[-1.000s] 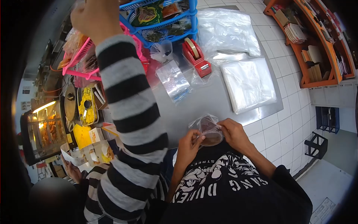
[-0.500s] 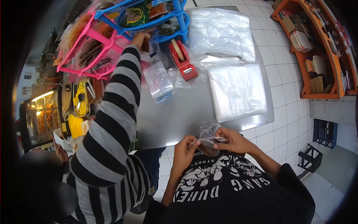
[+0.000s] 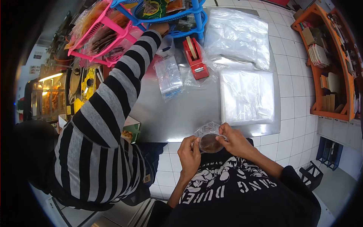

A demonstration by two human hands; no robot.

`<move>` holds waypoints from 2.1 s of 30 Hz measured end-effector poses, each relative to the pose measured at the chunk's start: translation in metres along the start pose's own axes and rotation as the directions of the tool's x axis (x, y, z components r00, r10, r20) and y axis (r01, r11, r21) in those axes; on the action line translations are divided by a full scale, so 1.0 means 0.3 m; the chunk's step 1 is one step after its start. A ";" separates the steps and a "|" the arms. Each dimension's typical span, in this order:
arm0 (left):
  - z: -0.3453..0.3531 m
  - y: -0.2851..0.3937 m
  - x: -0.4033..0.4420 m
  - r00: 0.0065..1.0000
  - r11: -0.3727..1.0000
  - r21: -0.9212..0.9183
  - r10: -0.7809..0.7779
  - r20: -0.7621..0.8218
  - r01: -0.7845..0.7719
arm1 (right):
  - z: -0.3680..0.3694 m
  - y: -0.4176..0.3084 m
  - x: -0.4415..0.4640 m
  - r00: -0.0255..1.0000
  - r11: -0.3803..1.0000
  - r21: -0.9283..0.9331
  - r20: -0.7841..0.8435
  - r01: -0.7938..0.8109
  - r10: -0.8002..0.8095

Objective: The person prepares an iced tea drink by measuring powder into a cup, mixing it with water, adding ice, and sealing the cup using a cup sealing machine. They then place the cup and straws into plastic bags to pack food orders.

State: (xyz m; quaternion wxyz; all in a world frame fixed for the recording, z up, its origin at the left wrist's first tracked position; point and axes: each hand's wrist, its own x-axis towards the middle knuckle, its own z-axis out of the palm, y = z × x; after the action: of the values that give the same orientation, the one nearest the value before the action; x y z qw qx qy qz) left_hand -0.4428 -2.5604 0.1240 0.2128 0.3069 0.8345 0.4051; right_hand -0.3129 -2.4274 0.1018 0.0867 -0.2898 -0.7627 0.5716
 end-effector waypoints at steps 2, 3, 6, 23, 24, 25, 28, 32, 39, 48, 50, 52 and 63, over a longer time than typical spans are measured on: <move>0.009 -0.002 -0.005 1.000 0.999 -0.048 -0.026 -0.014 0.025 | -0.023 -0.066 0.007 0.990 0.991 -0.016 0.030 -0.135 0.136; 0.014 -0.005 -0.005 0.999 0.997 -0.072 -0.038 -0.024 0.036 | -0.032 -0.089 0.012 0.979 0.980 -0.028 0.044 -0.199 0.200; 0.017 -0.018 0.015 0.965 0.951 -0.164 -0.256 0.062 0.263 | -0.028 -0.095 0.014 0.973 0.971 -0.090 0.047 -0.222 0.227; 0.106 0.077 0.079 0.921 0.902 0.405 -0.024 0.390 -0.148 | -0.056 -0.016 0.022 0.892 0.927 0.129 -0.252 -0.353 0.375; 0.110 0.065 0.080 0.922 0.913 0.378 -0.005 0.387 -0.154 | -0.058 0.007 0.011 0.898 0.919 0.093 -0.195 -0.384 0.395; 0.113 0.062 0.082 0.923 0.922 0.351 0.016 0.384 -0.162 | -0.063 0.027 0.004 0.900 0.910 0.055 -0.139 -0.410 0.414; 0.118 0.074 0.076 0.933 0.934 0.340 -0.020 0.358 -0.110 | -0.077 0.066 0.001 0.890 0.891 0.027 0.071 -0.453 0.450; 0.119 0.025 0.076 0.951 0.958 0.282 -0.035 0.308 -0.055 | -0.101 0.063 0.007 0.975 0.972 -0.089 -0.064 -0.219 0.213; 0.111 0.090 0.084 0.971 0.914 0.377 0.063 0.232 -0.149 | -0.109 0.152 0.012 0.926 0.908 0.184 0.031 -0.376 0.377; 0.140 0.093 0.100 0.931 0.926 0.377 -0.116 0.346 -0.025 | -0.142 0.020 -0.077 0.989 0.897 -0.428 0.036 -0.112 0.141; 0.148 0.073 0.086 0.950 0.933 0.358 -0.100 0.296 -0.014 | -0.139 0.010 -0.079 0.986 0.905 -0.409 0.065 -0.114 0.154; 0.149 0.041 0.080 0.972 0.937 0.349 -0.080 0.222 -0.002 | -0.141 0.026 -0.067 0.983 0.921 -0.367 0.072 -0.132 0.170; 0.123 0.054 0.081 0.953 0.999 -0.019 0.039 0.299 -0.035 | -0.184 0.023 0.002 0.983 0.988 0.020 0.103 -0.156 0.153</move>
State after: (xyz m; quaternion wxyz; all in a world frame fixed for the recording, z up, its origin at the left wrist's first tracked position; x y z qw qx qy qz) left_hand -0.4326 -2.5159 0.1131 0.3313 0.3787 0.7841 0.3634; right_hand -0.2853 -2.3804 0.1136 0.0073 -0.3176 -0.7332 0.6013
